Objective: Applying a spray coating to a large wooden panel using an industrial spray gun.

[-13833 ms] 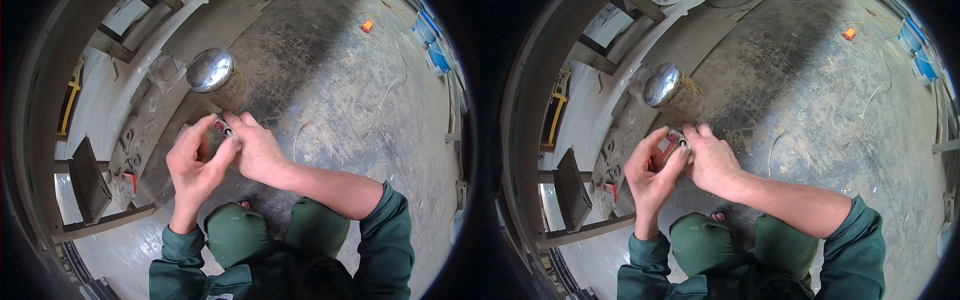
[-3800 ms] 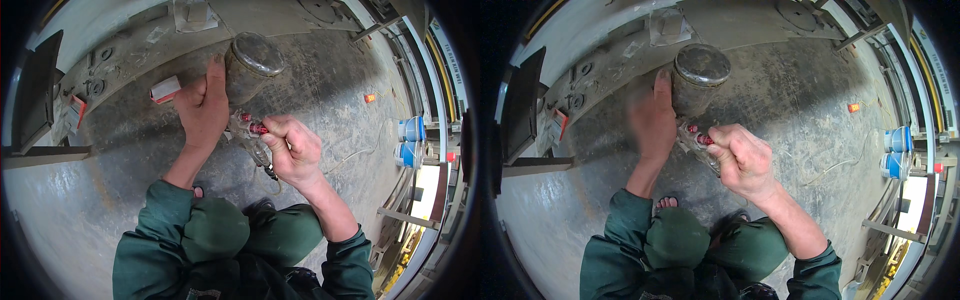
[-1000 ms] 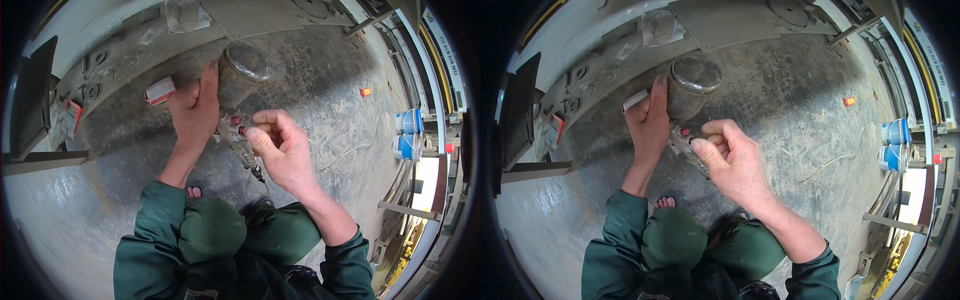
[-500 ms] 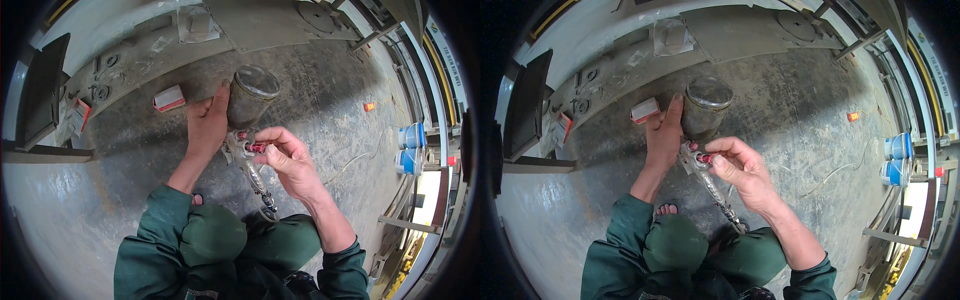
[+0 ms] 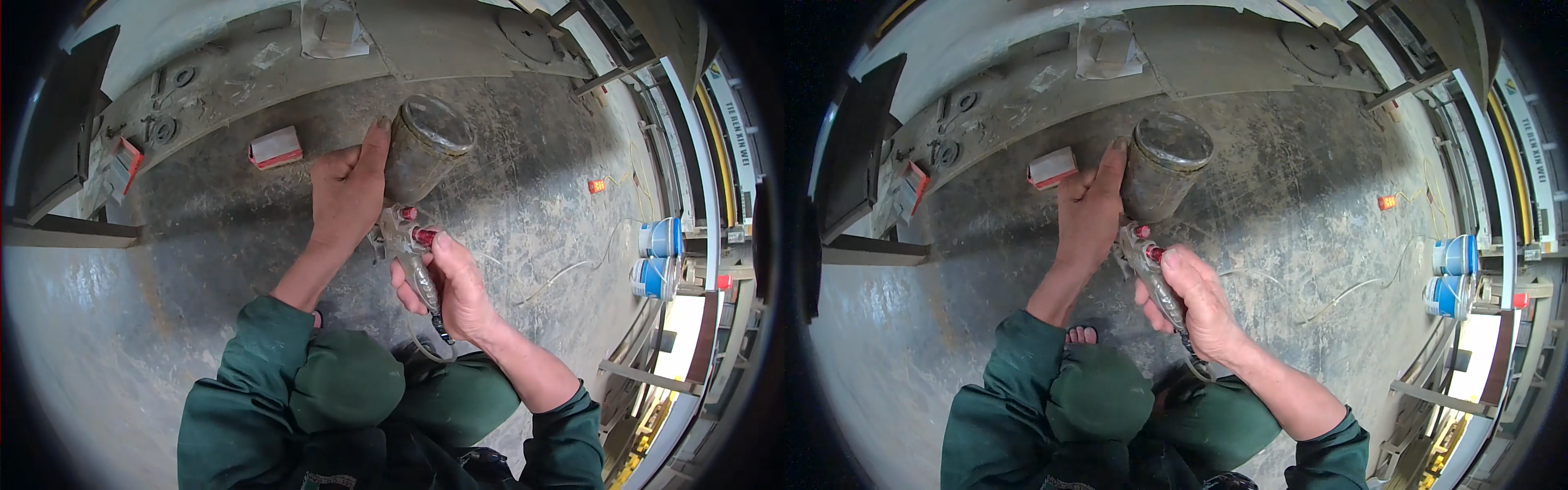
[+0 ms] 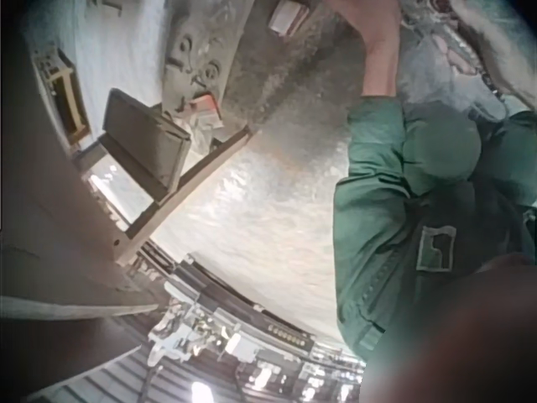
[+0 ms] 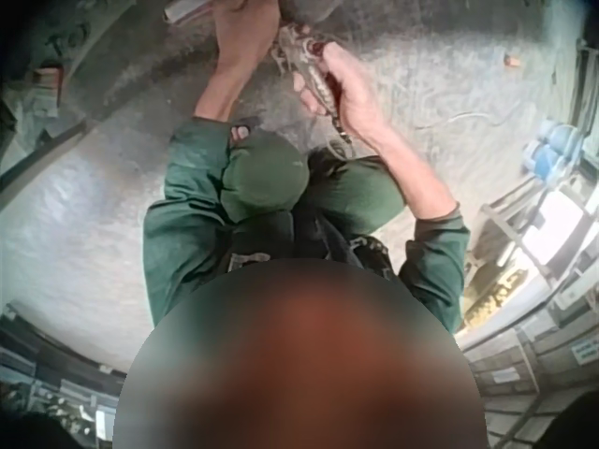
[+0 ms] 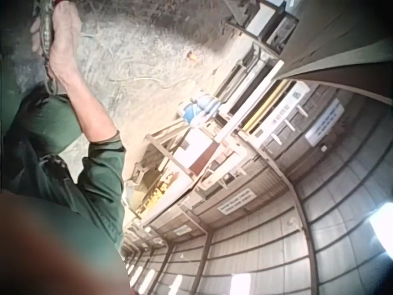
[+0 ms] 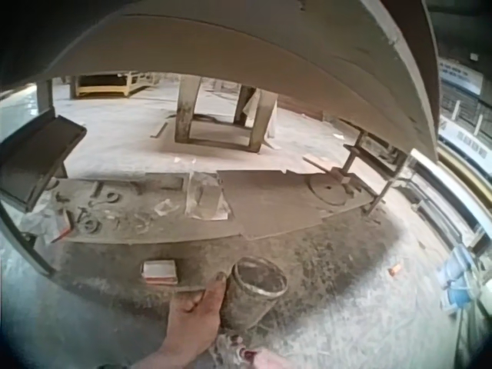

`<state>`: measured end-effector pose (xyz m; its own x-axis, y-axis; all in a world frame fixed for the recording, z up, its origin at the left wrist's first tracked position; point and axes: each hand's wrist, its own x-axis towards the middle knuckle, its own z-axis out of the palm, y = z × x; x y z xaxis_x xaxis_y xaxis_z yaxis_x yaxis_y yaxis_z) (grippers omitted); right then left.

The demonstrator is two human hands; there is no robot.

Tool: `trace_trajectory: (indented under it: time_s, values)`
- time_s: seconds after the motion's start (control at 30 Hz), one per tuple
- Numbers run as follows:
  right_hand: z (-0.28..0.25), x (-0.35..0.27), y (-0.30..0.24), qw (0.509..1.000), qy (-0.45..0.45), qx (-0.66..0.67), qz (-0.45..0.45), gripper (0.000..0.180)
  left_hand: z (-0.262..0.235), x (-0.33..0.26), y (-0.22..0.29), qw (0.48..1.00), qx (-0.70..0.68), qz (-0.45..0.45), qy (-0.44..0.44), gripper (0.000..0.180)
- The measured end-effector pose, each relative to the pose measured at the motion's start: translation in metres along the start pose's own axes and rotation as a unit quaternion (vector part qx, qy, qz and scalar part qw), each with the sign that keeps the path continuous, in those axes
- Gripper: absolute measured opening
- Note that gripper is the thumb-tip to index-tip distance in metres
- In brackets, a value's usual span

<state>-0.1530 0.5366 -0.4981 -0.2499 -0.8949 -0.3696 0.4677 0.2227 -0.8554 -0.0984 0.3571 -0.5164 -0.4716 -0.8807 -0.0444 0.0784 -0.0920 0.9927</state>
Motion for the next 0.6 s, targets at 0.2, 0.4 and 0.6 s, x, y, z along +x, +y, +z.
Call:
trace_trajectory:
  time_s: [0.2,0.4,0.6]
  values:
    - [0.015,-0.005,-0.010,0.999,0.044,0.014,-0.025,0.064,-0.002,-0.002,0.007,0.999,0.007,0.050,0.010,0.061]
    - [0.020,-0.011,-0.013,0.995,0.050,-0.032,-0.075,0.061,-0.003,-0.001,0.015,0.999,0.000,0.053,0.012,0.061]
    - [0.026,-0.021,-0.038,0.972,0.136,-0.139,-0.133,0.042,-0.012,-0.008,0.024,0.997,0.026,0.066,0.009,0.060]
